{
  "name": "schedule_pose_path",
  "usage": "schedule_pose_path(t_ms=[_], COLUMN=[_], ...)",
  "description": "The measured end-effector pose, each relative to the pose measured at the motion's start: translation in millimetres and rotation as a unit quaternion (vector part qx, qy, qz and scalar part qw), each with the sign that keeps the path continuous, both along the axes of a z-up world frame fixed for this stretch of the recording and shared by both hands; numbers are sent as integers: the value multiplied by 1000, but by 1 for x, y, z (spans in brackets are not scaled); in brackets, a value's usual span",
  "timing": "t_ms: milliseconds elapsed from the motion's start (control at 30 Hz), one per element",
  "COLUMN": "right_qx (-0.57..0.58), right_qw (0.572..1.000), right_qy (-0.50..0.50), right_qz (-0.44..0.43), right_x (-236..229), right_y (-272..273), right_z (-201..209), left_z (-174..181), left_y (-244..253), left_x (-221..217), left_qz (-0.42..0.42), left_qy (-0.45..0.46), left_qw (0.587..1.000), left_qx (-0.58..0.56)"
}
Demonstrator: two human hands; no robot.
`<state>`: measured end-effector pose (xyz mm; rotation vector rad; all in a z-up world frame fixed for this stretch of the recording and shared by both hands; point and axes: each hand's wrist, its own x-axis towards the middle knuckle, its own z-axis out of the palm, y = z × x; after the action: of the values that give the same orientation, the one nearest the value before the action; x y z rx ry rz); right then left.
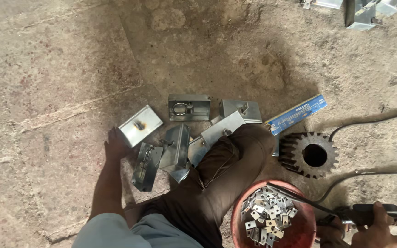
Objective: The person welds metal brackets onto metal boxes using a welding torch, reaching into a bucket to retrieve brackets and positioning them on the boxes.
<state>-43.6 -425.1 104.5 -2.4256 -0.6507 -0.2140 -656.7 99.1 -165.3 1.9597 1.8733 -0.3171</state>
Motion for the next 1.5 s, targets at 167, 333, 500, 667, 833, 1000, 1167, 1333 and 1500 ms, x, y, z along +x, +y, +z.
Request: schedule_pose_path(t_ms=[167,333,500,667,833,1000,1167,1333,1500], right_qx=[325,160,-37,50,205,356,354,429,499], right_qw=[924,982,998,996,970,913,922,883,850], right_qy=[144,101,42,78,129,183,154,149,143], right_qz=[-140,-7,32,6,-34,-78,-40,-117,-92], right_x=[7,13,14,18,31,34,22,9,21], right_y=[15,11,-19,-15,-18,-25,-18,-14,-35], right_z=[-9,-9,-10,-25,-33,-39,-24,-10,-9], left_z=[-2,-2,-8,0,28,30,-2,-11,4], left_y=[-9,-7,-1,7,31,79,84,81,86], left_x=[9,5,10,4,9,122,307,382,409], left_qz=[-5,-26,3,-6,23,100,410,569,548], left_qy=[-65,-45,-57,-67,-118,-480,-641,-577,-551], left_qw=[993,989,991,982,929,803,608,552,615], left_qx=[100,138,119,176,349,340,-228,-196,-135])
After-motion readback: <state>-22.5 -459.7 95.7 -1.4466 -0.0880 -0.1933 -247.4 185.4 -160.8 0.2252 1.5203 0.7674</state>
